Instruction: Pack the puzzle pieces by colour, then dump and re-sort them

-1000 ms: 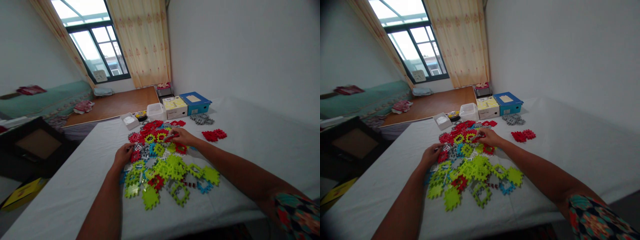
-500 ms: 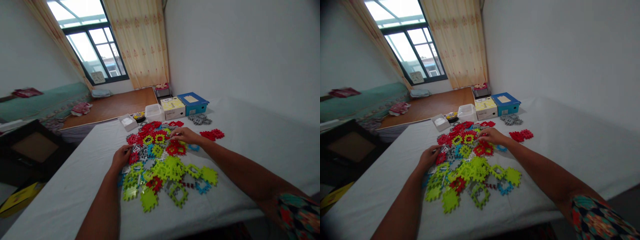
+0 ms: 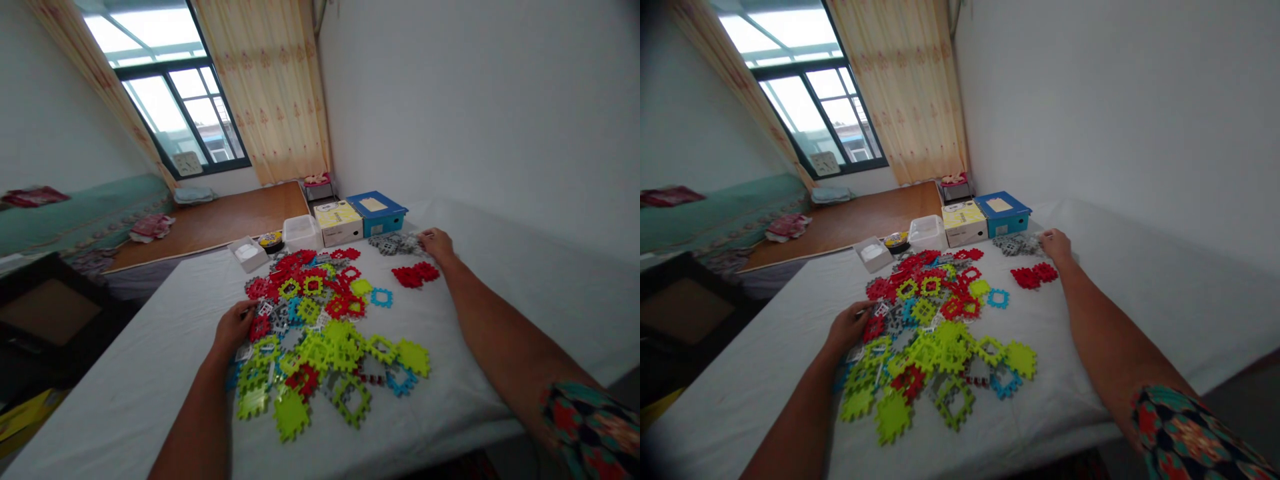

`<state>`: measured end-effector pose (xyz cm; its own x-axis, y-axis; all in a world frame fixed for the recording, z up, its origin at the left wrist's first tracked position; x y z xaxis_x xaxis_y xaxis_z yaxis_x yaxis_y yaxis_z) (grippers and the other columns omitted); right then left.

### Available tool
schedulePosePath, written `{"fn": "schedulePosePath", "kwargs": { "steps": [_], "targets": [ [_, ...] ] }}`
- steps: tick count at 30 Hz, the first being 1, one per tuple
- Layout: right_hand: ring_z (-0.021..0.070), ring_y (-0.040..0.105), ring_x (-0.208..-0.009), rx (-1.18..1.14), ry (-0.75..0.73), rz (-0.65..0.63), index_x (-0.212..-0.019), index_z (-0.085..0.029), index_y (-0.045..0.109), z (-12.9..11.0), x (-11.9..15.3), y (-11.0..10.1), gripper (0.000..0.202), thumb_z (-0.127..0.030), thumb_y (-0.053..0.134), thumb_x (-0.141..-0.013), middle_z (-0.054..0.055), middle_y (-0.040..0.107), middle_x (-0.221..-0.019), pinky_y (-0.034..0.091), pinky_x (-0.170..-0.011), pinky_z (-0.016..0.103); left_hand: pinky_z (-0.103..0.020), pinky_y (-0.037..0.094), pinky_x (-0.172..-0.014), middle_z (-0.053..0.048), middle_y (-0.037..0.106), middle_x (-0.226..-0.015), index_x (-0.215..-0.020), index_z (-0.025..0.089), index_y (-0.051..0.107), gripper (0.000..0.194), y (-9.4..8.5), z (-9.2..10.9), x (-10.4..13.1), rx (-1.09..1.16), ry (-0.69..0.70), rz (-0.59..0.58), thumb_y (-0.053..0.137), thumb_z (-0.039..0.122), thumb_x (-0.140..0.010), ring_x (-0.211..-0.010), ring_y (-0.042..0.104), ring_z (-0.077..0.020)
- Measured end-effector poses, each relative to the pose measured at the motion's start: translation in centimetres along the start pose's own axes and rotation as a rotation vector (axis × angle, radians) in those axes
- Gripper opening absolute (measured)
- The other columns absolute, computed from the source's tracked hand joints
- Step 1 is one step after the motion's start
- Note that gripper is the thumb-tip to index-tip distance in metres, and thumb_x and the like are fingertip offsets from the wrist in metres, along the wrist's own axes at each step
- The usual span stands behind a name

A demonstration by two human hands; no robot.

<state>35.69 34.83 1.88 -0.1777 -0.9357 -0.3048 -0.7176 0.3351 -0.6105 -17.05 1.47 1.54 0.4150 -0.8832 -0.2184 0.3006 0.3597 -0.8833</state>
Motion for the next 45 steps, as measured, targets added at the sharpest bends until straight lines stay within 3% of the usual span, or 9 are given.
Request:
{"fn": "schedulePosePath", "kwargs": {
  "steps": [7, 12, 14, 18, 22, 25, 33, 39, 45],
  "targets": [
    [0.0207, 0.066, -0.082, 0.104, -0.027, -0.09, -0.094, -0.015, 0.072, 0.7, 0.5, 1.4, 0.024, -0.027, 0.057, -0.081, 0.008, 0.073, -0.087, 0.051, -0.079, 0.032, -0.029, 0.052, -0.09, -0.001, 0.072, -0.114, -0.106, 0.027, 0.071, 0.03, -0.4, 0.6, 0.2, 0.029, -0.01, 0.012, 0.05, 0.032, -0.086, -0.1, 0.068, -0.0187],
    [0.0268, 0.059, -0.105, 0.24, -0.333, -0.021, -0.102, -0.013, 0.072, -3.6, 2.1, 1.5, 0.03, -0.028, 0.055, -0.082, 0.016, 0.069, -0.108, 0.044, -0.094, 0.041, -0.029, 0.051, -0.09, -0.002, 0.072, -0.115, -0.108, 0.026, 0.071, 0.031, -0.1, 0.6, 0.1, -0.008, -0.002, 0.009, 0.049, 0.032, -0.086, -0.101, 0.068, -0.0188],
    [0.0254, 0.061, -0.1, 0.16, -0.501, -0.157, -0.103, -0.015, 0.072, -6.4, 3.9, 2.3, 0.029, -0.029, 0.054, -0.085, 0.013, 0.07, -0.107, 0.045, -0.092, 0.039, -0.029, 0.05, -0.091, -0.003, 0.071, -0.116, -0.109, 0.024, 0.071, 0.032, 0.0, 0.5, 0.1, -0.018, 0.011, 0.002, 0.048, 0.032, -0.088, -0.105, 0.067, -0.0189],
    [0.0202, 0.065, -0.088, -0.06, -0.808, -0.628, -0.106, -0.021, 0.073, -11.3, 9.6, 4.9, 0.027, -0.032, 0.055, -0.088, 0.007, 0.073, -0.102, 0.049, -0.082, 0.032, -0.028, 0.05, -0.09, -0.003, 0.071, -0.116, -0.11, 0.024, 0.07, 0.032, 0.1, 0.4, 0.1, -0.018, -0.003, 0.003, 0.048, 0.031, -0.088, -0.104, 0.067, -0.0185],
    [0.0229, 0.061, -0.103, -0.064, -1.04, -0.785, -0.12, -0.02, 0.067, -13.5, 14.2, 6.4, 0.035, -0.025, 0.06, -0.086, 0.01, 0.069, -0.116, 0.044, -0.092, 0.036, -0.028, 0.051, -0.089, -0.003, 0.071, -0.117, -0.111, 0.024, 0.07, 0.031, 0.0, 0.6, 0.2, -0.019, -0.003, -0.009, 0.049, 0.03, -0.088, -0.102, 0.068, -0.0185],
    [0.0241, 0.059, -0.104, -0.038, -1.127, -0.862, -0.12, -0.017, 0.066, -14.1, 15.6, 6.2, 0.036, -0.024, 0.063, -0.085, 0.012, 0.068, -0.115, 0.043, -0.093, 0.038, -0.028, 0.051, -0.09, -0.003, 0.071, -0.116, -0.111, 0.024, 0.07, 0.031, -0.1, 0.8, 0.2, -0.025, 0.001, -0.007, 0.049, 0.029, -0.088, -0.101, 0.068, -0.0181],
    [0.0216, 0.062, -0.091, -0.044, -1.021, -0.952, -0.097, -0.015, 0.073, -14.5, 15.7, 5.4, 0.02, -0.027, 0.069, -0.081, 0.01, 0.07, -0.097, 0.045, -0.082, 0.031, -0.027, 0.051, -0.089, -0.003, 0.071, -0.116, -0.11, 0.024, 0.07, 0.032, 0.0, 0.6, 0.2, -0.043, 0.012, -0.011, 0.049, 0.029, -0.088, -0.101, 0.068, -0.018],
    [0.0162, 0.063, -0.074, -0.158, -0.766, -0.988, -0.085, -0.017, 0.072, -14.3, 15.1, 5.4, 0.016, -0.03, 0.072, -0.076, 0.003, 0.071, -0.08, 0.044, -0.067, 0.024, -0.027, 0.051, -0.09, -0.002, 0.071, -0.115, -0.109, 0.025, 0.07, 0.031, 0.0, 0.4, 0.0, -0.02, 0.012, 0.003, 0.048, 0.031, -0.088, -0.102, 0.068, -0.0175],
    [0.0145, 0.061, -0.067, -0.276, -0.537, -0.709, -0.082, -0.016, 0.067, -13.7, 11.0, 3.3, 0.022, -0.035, 0.072, -0.073, 0.003, 0.07, -0.075, 0.046, -0.063, 0.024, -0.027, 0.052, -0.087, -0.002, 0.072, -0.114, -0.108, 0.025, 0.071, 0.031, 0.2, 0.3, 0.0, -0.013, 0.006, -0.001, 0.049, 0.031, -0.087, -0.098, 0.069, -0.0179]
  ]
}}
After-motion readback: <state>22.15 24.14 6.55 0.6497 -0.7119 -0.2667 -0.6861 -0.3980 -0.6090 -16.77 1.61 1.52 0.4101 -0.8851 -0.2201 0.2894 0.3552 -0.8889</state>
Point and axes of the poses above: each hand's wrist, its own x-axis away from the middle knuckle, its own y-axis out of the palm, z = x × y, the point moved 2 cm from there along -x, towards the middle knuckle
